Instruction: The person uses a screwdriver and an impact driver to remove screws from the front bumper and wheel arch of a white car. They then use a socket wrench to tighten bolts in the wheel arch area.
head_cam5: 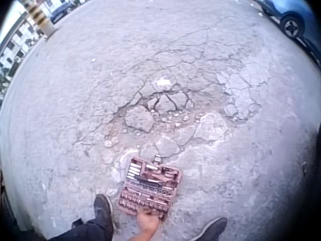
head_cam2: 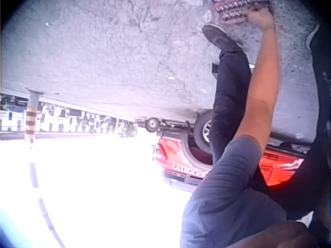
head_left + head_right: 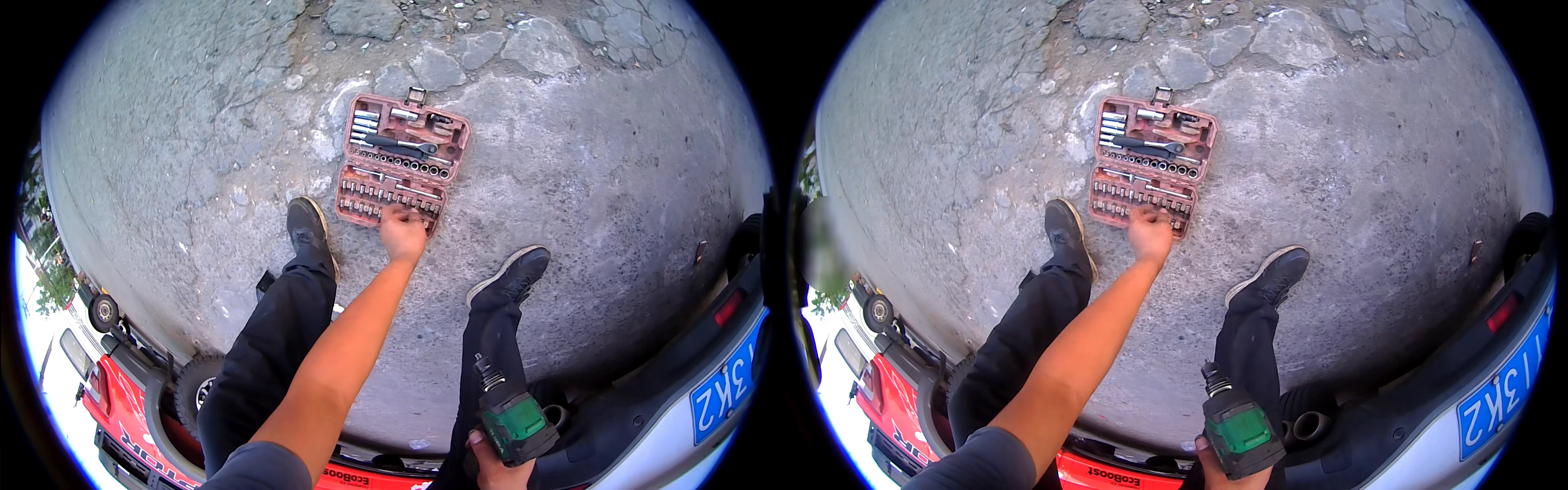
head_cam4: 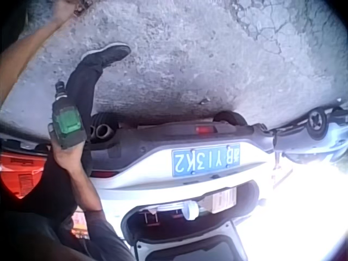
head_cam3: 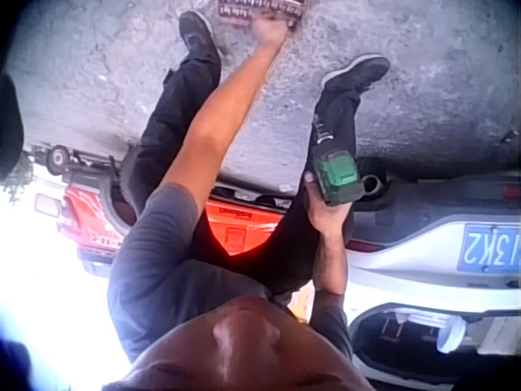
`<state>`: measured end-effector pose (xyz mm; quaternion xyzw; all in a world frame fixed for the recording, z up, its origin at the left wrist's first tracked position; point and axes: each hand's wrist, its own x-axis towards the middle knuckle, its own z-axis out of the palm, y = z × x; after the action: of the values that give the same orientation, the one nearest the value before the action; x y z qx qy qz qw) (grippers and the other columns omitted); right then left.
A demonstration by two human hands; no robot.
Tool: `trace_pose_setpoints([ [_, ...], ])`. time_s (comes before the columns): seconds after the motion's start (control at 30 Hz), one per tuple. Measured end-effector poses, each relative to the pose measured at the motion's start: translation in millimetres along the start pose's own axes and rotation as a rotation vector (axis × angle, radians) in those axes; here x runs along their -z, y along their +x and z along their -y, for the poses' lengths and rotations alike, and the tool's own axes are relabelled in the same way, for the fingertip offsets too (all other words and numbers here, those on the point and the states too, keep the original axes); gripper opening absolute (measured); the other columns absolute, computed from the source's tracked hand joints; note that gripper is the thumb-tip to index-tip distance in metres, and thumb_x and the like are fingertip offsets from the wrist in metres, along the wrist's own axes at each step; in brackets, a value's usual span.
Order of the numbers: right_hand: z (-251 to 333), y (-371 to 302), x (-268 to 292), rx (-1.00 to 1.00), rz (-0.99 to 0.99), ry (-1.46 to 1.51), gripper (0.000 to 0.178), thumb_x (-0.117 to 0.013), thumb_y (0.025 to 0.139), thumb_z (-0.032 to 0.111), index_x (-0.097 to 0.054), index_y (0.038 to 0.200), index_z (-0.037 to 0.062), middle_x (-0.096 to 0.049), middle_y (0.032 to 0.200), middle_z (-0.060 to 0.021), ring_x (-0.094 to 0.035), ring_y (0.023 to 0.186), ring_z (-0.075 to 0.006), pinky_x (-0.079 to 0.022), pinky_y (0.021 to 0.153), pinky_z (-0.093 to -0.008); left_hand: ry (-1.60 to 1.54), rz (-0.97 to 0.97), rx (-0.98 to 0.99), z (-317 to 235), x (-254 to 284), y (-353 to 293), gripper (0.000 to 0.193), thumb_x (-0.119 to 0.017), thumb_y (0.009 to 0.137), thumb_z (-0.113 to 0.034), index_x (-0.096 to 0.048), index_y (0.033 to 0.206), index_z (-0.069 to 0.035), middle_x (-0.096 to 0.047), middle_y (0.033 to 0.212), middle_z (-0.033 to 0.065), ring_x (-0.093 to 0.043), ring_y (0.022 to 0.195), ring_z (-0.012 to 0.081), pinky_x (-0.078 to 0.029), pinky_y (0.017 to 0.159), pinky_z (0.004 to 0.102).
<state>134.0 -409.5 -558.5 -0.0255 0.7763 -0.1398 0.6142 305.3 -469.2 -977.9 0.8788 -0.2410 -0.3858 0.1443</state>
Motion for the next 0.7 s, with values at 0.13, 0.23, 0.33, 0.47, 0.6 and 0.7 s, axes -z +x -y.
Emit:
trace_pose_setpoints([
  [0.13, -3, -1, 2, -0.085, -0.017, 0.031, 0.019, -0.076, 0.092, -0.005, -0.062, 0.097, 0.0071, -0.058, 0.071, 0.0032, -0.052, 0.055, -0.0066, -0.04, 0.047, -0.0262, 0.049, -0.183, 0.013, 26, 26, 40, 0.034, -0.074, 0.088, -0.011, -0.064, 0.119, 0.0, -0.063, 0.129, 0.0216, -0.068, 0.11, 0.0387, -0.054, 0.097, 0.0466],
  [0.23, -3, 3, -6, 0.073, -0.066, -0.008, 0.022, -0.076, 0.092, -0.006, -0.062, 0.099, 0.0091, -0.056, 0.069, 0.0053, -0.053, 0.057, -0.0052, -0.042, 0.049, -0.025, 0.291, -0.221, -0.23, 38, 50, 58, 0.047, -0.075, 0.089, -0.014, -0.061, 0.133, -0.005, -0.06, 0.123, 0.0199, -0.069, 0.098, 0.0361, -0.055, 0.093, 0.0456],
  [0.33, -1, 5, -4, 0.04, -0.058, -0.123, 0.012, -0.079, 0.091, 0.005, -0.069, 0.098, 0.0048, -0.065, 0.068, -0.0063, -0.063, 0.056, -0.0203, -0.049, 0.051, -0.0373, 0.347, -0.033, -0.186, 35, 66, 70, 0.046, -0.075, 0.089, -0.014, -0.066, 0.134, -0.011, -0.056, 0.125, 0.0187, -0.068, 0.094, 0.035, -0.055, 0.093, 0.0446],
  [0.47, -12, 15, -20, 0.223, -0.085, -0.111, 0.015, -0.073, 0.091, -0.003, -0.067, 0.105, 0.0003, -0.07, 0.083, -0.0055, -0.068, 0.069, -0.0155, -0.055, 0.062, -0.0322, 0.173, 0.168, -0.109, 27, 88, 93, 0.055, -0.076, 0.088, -0.013, -0.066, 0.142, -0.013, -0.063, 0.126, 0.0202, -0.07, 0.1, 0.0351, -0.056, 0.095, 0.0437],
  [0.6, -7, 22, -50, 0.099, -0.116, -0.229, 0.012, -0.08, 0.088, 0.006, -0.07, 0.086, -0.0001, -0.07, 0.076, -0.0036, -0.067, 0.066, -0.0135, -0.052, 0.062, -0.0324, 0.201, 0.226, -0.068, -1, 169, 69, 0.067, -0.075, 0.085, -0.017, -0.059, 0.15, -0.013, -0.074, 0.115, 0.0218, -0.073, 0.108, 0.0379, -0.057, 0.095, 0.0465],
  [0.7, 2, -10, -75, 0.271, -0.275, -0.508, 0.024, -0.084, 0.086, 0.016, -0.069, 0.079, -0.0013, -0.067, 0.063, -0.0074, -0.064, 0.057, -0.0157, -0.051, 0.057, -0.0387, 0.168, 0.336, 0.128, -54, 254, 31, 0.07, -0.074, 0.088, -0.024, -0.054, 0.154, -0.011, -0.077, 0.105, 0.0182, -0.074, 0.104, 0.0371, -0.057, 0.094, 0.0479],
])
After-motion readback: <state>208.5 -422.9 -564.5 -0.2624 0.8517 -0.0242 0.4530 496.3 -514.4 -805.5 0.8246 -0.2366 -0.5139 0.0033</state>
